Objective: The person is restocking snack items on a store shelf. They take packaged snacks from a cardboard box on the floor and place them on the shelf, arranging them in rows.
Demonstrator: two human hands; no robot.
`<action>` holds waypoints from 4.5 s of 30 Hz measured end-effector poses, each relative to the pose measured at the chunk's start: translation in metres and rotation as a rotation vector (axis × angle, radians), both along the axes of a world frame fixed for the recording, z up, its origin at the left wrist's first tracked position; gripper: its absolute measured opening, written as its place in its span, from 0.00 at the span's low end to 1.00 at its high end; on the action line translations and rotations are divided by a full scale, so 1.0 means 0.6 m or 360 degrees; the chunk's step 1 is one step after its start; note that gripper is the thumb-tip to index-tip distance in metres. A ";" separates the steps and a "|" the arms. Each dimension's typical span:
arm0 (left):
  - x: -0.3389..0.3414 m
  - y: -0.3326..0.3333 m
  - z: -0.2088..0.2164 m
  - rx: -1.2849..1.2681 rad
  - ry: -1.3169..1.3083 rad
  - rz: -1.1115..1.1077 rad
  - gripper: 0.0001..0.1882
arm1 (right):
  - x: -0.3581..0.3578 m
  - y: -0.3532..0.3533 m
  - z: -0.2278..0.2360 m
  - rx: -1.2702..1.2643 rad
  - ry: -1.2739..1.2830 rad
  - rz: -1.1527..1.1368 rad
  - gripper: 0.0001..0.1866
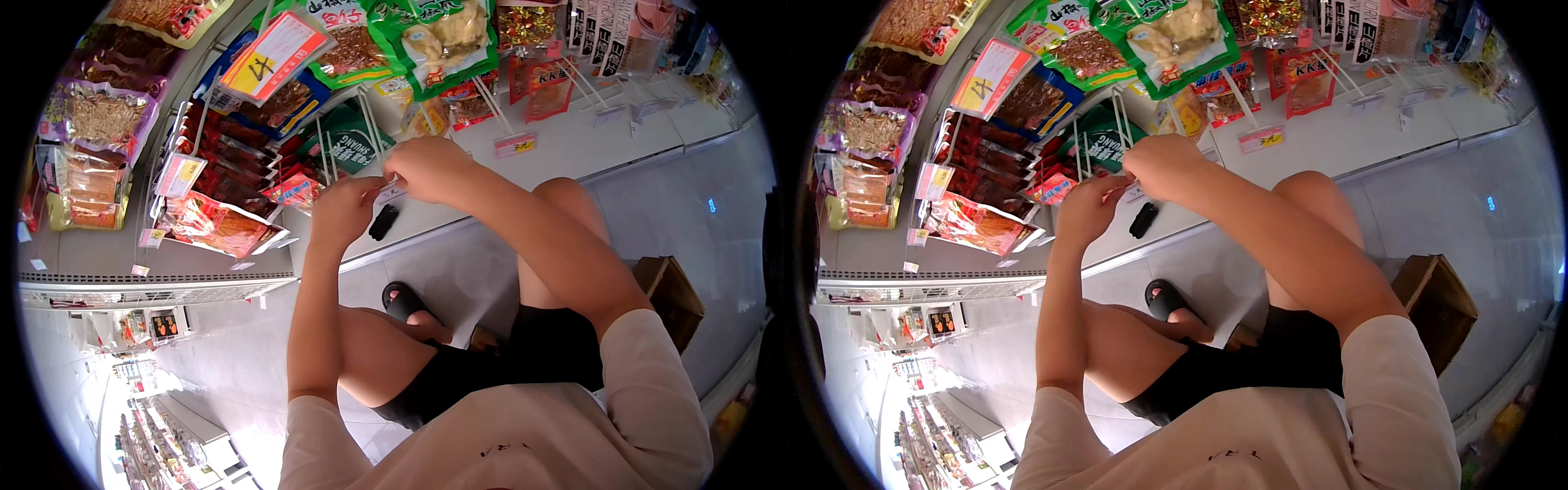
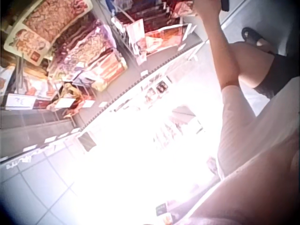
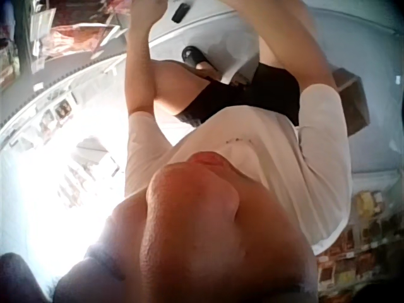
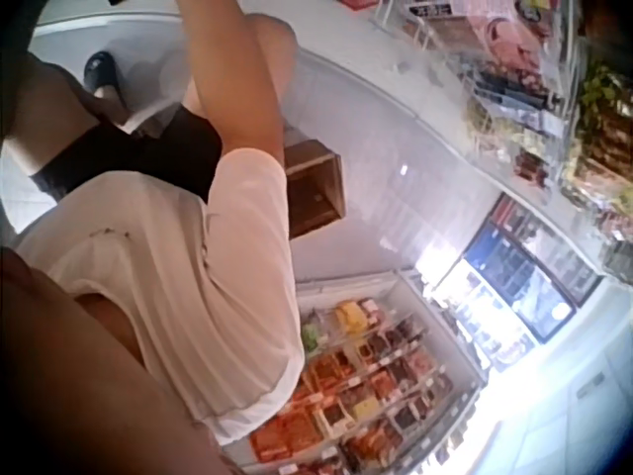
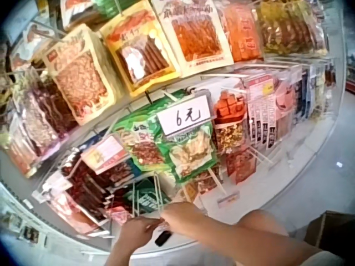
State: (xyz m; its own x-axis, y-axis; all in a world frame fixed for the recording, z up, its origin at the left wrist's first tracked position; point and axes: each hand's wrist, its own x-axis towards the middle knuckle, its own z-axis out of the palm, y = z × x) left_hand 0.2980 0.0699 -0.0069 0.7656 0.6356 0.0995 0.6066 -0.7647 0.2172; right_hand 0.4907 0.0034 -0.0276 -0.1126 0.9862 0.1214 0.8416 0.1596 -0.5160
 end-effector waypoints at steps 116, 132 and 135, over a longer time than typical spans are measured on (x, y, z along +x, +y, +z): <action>-0.044 0.039 -0.017 -0.0508 0.0017 0.0121 0.12 | -0.019 0.025 -0.015 -0.0157 -0.0216 0.0002 0.08; -0.058 0.047 -0.039 -0.0431 -0.0162 0.0064 0.10 | -0.015 0.022 -0.012 -0.0211 -0.0228 -0.0027 0.09; -0.055 0.043 -0.025 -0.0417 -0.0051 0.0040 0.11 | -0.013 0.013 -0.004 -0.0182 -0.0224 -0.0028 0.10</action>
State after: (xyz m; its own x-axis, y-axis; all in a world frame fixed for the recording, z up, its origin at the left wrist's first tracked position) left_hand 0.2648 0.0958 -0.0219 0.7485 0.6615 -0.0470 0.6141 -0.6646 0.4256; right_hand 0.4829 0.0110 -0.0298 -0.1029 0.9947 -0.0075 0.9090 0.0910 -0.4068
